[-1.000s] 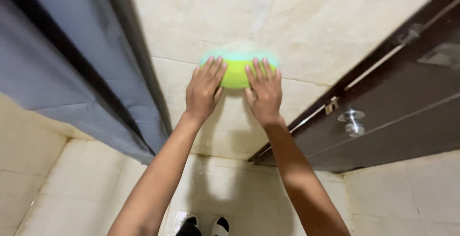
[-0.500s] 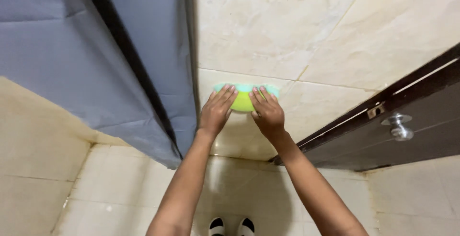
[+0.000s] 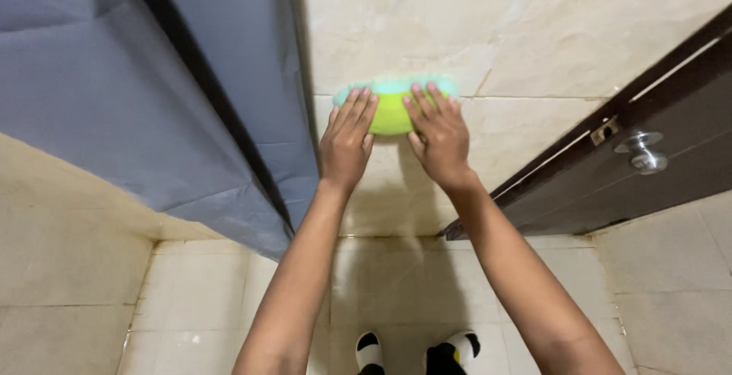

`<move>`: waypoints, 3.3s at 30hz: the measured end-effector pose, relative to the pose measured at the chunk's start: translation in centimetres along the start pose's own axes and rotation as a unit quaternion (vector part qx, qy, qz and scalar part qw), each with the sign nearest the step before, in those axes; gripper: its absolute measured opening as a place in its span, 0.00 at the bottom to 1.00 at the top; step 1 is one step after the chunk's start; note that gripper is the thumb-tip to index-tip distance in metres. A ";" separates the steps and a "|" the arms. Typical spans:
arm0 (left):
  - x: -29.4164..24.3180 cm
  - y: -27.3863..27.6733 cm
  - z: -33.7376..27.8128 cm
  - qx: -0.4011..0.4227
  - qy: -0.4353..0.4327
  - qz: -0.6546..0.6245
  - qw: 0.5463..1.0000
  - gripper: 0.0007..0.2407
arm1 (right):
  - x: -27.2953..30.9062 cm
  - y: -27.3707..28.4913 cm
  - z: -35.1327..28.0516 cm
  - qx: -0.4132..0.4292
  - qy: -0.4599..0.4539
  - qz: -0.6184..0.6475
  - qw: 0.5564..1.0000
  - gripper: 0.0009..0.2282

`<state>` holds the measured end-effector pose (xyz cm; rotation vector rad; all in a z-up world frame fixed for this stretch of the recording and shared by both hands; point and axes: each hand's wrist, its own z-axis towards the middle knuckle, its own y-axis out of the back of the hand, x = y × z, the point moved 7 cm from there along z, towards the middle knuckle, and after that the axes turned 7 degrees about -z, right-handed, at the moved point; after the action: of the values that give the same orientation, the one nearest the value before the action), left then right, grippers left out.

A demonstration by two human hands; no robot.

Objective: The person scrubs the lower section of a tiled wall using a green and blue sponge. They move the sponge in circular and back-and-forth motions along the wall and the adjacent door frame.

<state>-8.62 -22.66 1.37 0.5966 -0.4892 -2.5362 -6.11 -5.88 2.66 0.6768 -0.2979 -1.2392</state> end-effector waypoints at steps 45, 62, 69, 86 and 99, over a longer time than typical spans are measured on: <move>-13.7 -14.6 2.7 0.034 -0.035 -0.036 0.998 0.30 | -17.6 5.2 -9.7 0.012 -0.109 -0.005 0.994 0.29; -12.1 -10.7 3.8 0.010 -0.039 -0.051 0.998 0.28 | -14.3 7.2 -6.2 0.016 -0.073 -0.046 0.996 0.28; -7.8 -9.3 2.2 0.074 -0.057 -0.025 0.995 0.28 | -11.0 2.0 -7.2 0.071 -0.121 -0.009 0.990 0.33; -3.2 -4.3 1.4 0.046 -0.081 -0.044 0.995 0.25 | -4.6 1.6 -3.7 0.000 -0.091 -0.029 0.995 0.31; -3.7 -0.1 5.1 -0.028 -0.051 -0.043 0.997 0.27 | -3.1 5.8 2.3 -0.073 -0.053 -0.038 0.995 0.30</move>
<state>-8.28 -19.43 6.77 0.4792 -0.4344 -2.6618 -3.92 -2.77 8.44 0.4998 -0.2685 -1.3577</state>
